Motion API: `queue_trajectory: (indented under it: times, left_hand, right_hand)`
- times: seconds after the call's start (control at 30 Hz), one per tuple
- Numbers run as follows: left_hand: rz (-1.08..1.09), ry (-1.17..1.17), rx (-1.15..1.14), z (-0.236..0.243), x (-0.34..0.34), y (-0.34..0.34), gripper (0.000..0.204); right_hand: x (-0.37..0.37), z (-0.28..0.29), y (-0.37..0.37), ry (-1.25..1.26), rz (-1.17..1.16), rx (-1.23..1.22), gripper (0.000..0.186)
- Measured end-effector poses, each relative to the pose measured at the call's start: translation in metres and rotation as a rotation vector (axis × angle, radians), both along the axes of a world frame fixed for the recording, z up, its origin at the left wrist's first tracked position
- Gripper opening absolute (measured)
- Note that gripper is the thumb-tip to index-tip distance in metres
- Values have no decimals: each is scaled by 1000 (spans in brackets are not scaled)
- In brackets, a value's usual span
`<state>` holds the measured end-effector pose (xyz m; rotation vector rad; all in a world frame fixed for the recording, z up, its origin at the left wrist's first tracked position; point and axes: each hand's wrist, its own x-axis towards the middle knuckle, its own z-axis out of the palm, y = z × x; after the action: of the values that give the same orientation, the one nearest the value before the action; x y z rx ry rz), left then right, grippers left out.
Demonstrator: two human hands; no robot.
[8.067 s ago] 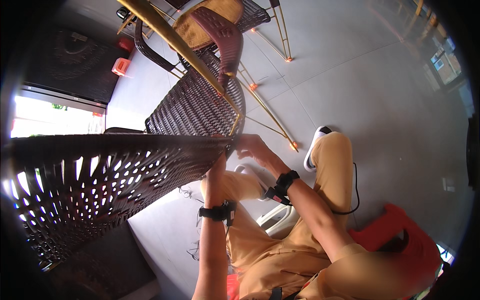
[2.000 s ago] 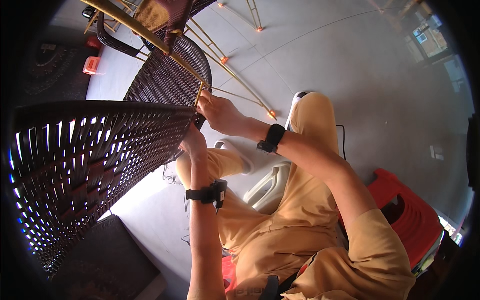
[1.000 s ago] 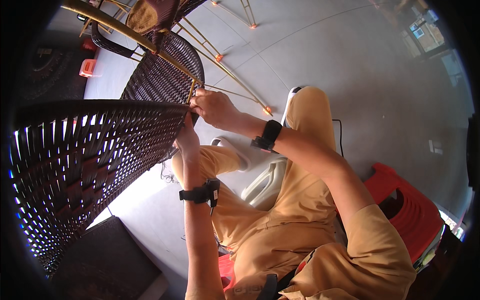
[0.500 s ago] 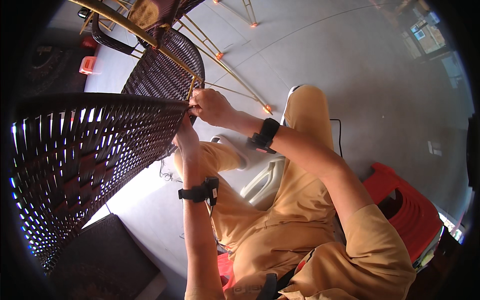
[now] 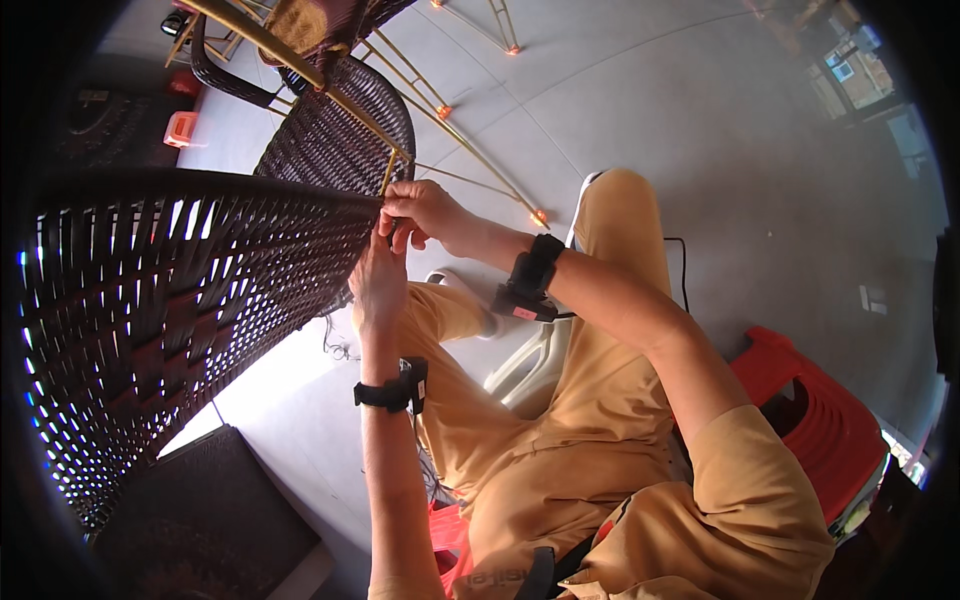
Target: The person is repairing a dark brown wicker chair seat by weaving strands through the metal frame by hand and using a screwdriver to secure and tuck in the ends.
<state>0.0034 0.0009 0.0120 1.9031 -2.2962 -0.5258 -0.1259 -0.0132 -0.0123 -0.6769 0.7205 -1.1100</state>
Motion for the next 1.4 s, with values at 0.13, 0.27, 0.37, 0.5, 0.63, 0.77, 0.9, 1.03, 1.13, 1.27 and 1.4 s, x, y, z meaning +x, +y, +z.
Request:
queue_trajectory:
  times: [0.13,0.27,0.37,0.5,0.63,0.77,0.9,1.03,1.13,1.27,1.4]
  left_hand:
    - [-164,-40,-261,-31,13,-16,38]
    - [-76,-114,-167,-40,13,-21,29]
    - [-112,-146,-218,-48,24,-19,28]
    - [-118,-95,-297,-43,24,-11,27]
    - [-90,-134,-115,-41,21,-20,32]
    - [-142,-90,-288,-45,25,-15,33]
    - [-136,-69,-266,-44,17,-20,35]
    - [-49,-171,-284,-40,20,-19,48]
    - [-122,-196,-379,-45,12,-23,64]
    - [-109,-138,-409,-50,17,-25,54]
    - [-106,-100,-341,-42,9,-22,52]
  right_hand:
    - [16,-7,-13,90,-129,90,15]
    - [37,4,3,558,-424,-25,13]
    - [57,-3,12,498,-571,-101,13]
    - [66,-4,17,282,-651,-29,15]
    - [74,-15,13,199,-692,6,19]
    - [75,-19,12,246,-676,-5,19]
    - [58,-12,20,134,-622,-6,18]
    - [25,4,55,305,-547,11,19]
    - [-13,-27,65,755,-830,-89,13]
    - [-18,5,55,804,-957,-228,17]
    - [-18,12,32,798,-741,-314,22]
